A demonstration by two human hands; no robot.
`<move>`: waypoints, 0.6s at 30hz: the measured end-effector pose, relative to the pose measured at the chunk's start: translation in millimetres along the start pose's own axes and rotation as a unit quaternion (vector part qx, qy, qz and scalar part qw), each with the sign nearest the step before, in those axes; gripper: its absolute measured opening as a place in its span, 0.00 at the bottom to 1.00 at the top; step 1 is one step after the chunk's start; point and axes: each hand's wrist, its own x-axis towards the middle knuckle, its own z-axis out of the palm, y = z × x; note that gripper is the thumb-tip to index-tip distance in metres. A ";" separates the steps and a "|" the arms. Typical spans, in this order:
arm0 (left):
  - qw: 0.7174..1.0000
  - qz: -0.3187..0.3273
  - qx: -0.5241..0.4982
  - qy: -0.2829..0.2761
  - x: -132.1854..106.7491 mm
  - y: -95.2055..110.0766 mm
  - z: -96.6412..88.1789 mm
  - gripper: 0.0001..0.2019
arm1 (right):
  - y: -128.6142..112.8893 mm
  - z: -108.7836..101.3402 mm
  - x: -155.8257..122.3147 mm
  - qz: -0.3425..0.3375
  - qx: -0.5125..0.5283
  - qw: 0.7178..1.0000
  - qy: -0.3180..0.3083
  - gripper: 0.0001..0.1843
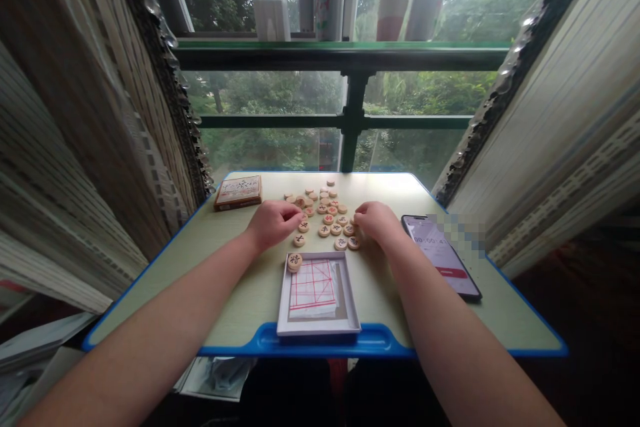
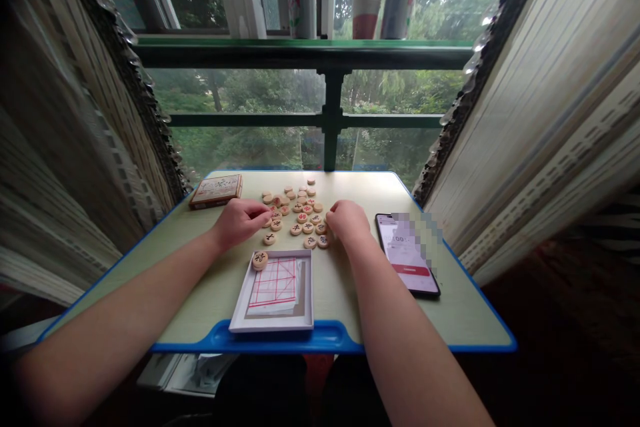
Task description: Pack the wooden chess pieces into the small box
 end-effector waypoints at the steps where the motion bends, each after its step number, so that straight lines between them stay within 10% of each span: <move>1: 1.000 0.001 0.002 -0.005 0.1 -0.4 0.1 0.12 | -0.1 0.8 0.6 0.001 0.004 1.000 -0.011 0.15; 18: 0.997 -0.038 -0.048 -0.037 -0.4 -5.9 1.1 0.25 | -5.4 2.0 -2.1 0.005 0.087 0.995 -0.048 0.13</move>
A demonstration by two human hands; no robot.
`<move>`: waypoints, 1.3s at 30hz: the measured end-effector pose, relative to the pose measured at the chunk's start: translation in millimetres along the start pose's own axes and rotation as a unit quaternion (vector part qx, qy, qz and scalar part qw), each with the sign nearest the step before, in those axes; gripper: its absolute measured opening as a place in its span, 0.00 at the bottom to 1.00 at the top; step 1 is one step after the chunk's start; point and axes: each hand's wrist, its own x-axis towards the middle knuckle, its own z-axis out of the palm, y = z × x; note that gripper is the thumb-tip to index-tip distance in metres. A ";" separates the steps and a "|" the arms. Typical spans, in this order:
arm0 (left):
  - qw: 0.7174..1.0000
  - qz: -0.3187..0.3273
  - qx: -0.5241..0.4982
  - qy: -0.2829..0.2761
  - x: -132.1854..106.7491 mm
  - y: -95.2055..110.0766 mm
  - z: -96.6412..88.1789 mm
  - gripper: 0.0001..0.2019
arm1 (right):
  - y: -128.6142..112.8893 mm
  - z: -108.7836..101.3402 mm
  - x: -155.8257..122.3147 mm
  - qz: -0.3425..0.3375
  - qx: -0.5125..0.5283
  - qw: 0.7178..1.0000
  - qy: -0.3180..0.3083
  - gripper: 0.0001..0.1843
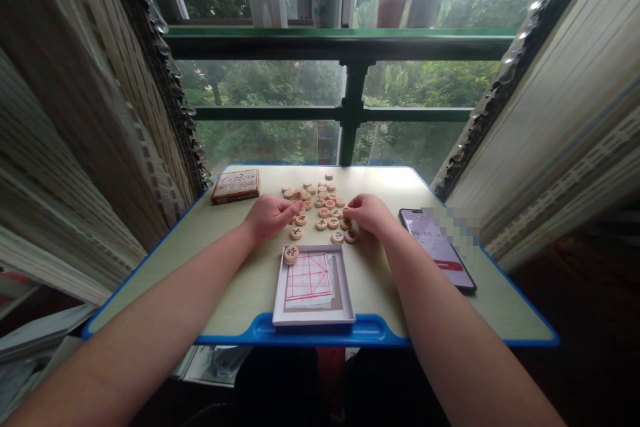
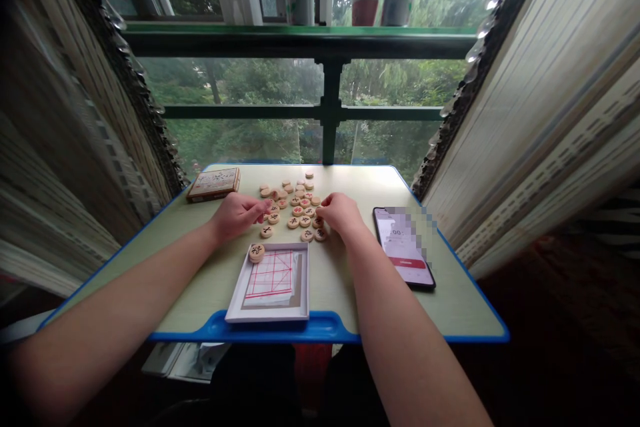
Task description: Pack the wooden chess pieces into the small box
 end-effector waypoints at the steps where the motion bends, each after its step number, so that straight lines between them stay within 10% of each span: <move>1: 1.000 -0.006 -0.006 0.003 0.1 0.2 -0.2 0.25 | -1.3 0.6 -0.6 -0.006 0.009 1.000 -0.001 0.13; 25: 0.996 -0.058 -0.072 -0.021 2.4 -6.4 7.6 0.33 | -5.2 -4.5 -4.7 -0.015 0.189 0.980 -0.054 0.17; 32: 0.998 -0.046 -0.031 -0.008 5.5 -11.8 6.5 0.32 | 3.4 10.7 9.9 -0.143 -0.013 0.988 0.059 0.17; 39: 1.000 -0.016 0.022 -0.004 5.9 -12.7 2.5 0.31 | 6.7 4.0 8.6 -0.070 -0.074 0.992 0.068 0.14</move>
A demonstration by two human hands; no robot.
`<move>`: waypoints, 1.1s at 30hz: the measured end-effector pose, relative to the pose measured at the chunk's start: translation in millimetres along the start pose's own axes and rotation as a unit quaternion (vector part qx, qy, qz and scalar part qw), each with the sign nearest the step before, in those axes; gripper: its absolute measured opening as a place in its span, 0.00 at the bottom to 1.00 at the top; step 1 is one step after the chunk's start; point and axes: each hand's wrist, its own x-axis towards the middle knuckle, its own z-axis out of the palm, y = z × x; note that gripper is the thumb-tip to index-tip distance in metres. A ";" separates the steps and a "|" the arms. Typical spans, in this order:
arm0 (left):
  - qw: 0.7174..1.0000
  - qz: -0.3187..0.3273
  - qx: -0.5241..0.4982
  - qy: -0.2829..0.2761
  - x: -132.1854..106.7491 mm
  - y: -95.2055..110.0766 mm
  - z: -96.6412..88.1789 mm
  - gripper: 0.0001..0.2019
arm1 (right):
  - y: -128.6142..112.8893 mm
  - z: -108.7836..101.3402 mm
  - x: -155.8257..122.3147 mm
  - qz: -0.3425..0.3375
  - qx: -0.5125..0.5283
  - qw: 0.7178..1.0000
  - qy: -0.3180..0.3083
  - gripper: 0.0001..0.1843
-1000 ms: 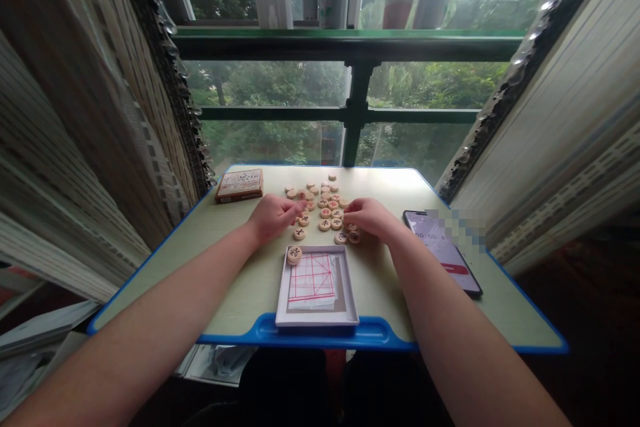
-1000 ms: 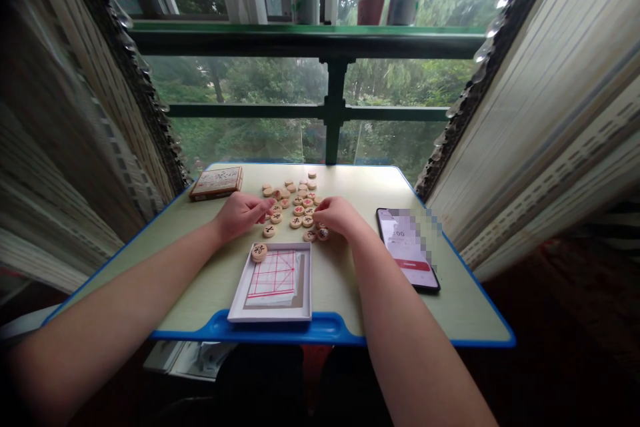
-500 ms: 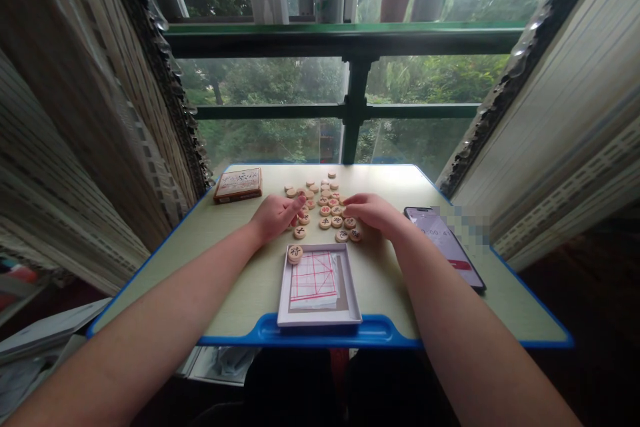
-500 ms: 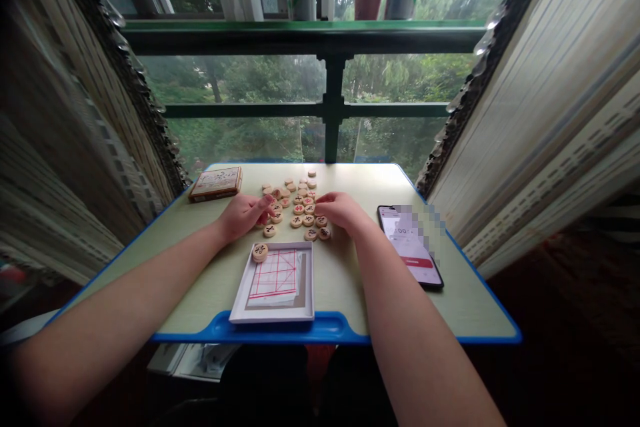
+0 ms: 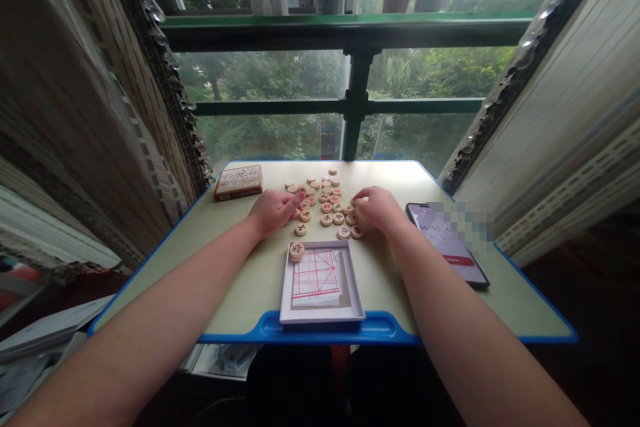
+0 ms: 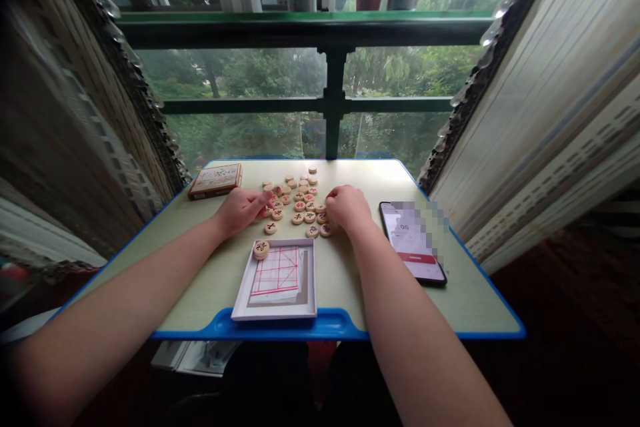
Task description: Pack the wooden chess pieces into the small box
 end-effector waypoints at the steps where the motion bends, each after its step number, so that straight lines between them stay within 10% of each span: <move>1: 1.000 0.005 0.012 0.007 0.5 -0.8 -0.7 0.30 | 0.2 -1.2 -0.5 0.009 0.001 1.000 -0.003 0.13; 9: 0.992 0.081 0.011 0.091 6.6 -6.4 0.2 0.27 | 4.6 3.8 2.2 0.027 0.040 0.999 0.002 0.17; 19: 0.998 0.059 0.005 -0.037 10.2 -16.5 10.0 0.35 | 0.4 -0.1 0.7 0.060 0.075 0.995 0.014 0.16; 33: 0.994 0.086 0.046 -0.046 7.5 -8.5 2.4 0.28 | -5.3 -18.1 -9.2 0.057 0.060 0.996 0.011 0.20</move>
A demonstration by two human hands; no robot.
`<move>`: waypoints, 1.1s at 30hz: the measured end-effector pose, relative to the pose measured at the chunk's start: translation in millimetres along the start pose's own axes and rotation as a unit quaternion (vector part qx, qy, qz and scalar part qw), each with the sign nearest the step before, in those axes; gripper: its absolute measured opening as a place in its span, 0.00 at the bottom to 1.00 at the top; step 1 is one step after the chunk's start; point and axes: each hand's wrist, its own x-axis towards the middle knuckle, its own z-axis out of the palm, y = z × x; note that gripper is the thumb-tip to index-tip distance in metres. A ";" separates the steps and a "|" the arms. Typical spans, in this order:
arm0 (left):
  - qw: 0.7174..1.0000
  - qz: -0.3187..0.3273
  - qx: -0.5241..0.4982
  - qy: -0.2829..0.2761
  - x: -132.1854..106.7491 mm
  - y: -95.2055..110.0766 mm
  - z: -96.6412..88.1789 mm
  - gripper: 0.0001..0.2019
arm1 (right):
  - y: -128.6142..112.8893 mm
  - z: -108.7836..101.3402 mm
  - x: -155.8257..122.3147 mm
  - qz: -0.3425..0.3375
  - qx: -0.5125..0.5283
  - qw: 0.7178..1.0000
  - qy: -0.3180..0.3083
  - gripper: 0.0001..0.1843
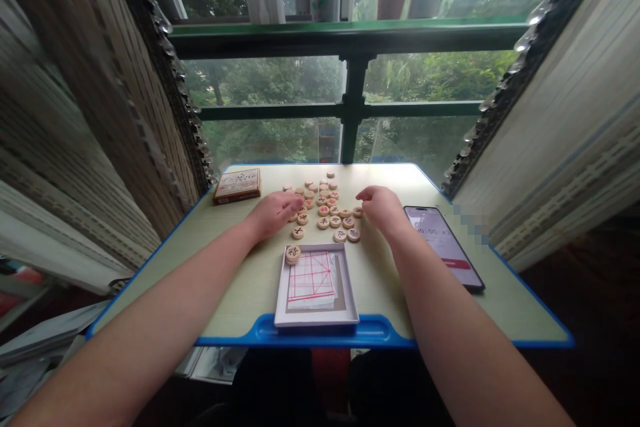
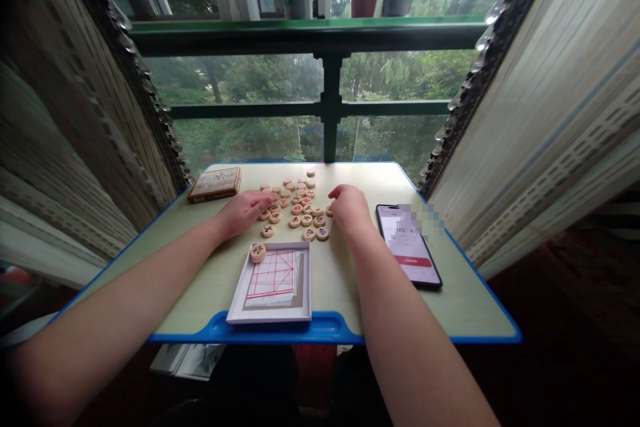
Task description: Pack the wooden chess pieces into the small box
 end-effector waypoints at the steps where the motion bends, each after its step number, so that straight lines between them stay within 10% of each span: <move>1: 1.000 0.014 0.000 -0.004 -0.3 1.5 -0.4 0.27 | -0.4 -1.4 0.3 -0.001 0.007 1.000 0.012 0.20; 18: 0.999 0.039 0.023 -0.014 -1.7 8.7 -2.7 0.23 | -4.6 10.1 -5.0 -0.086 -0.044 0.992 -0.077 0.12; 33: 0.998 0.042 0.034 -0.021 -2.2 6.0 -3.3 0.21 | -0.7 -1.7 -5.7 -0.034 -0.102 0.989 -0.096 0.18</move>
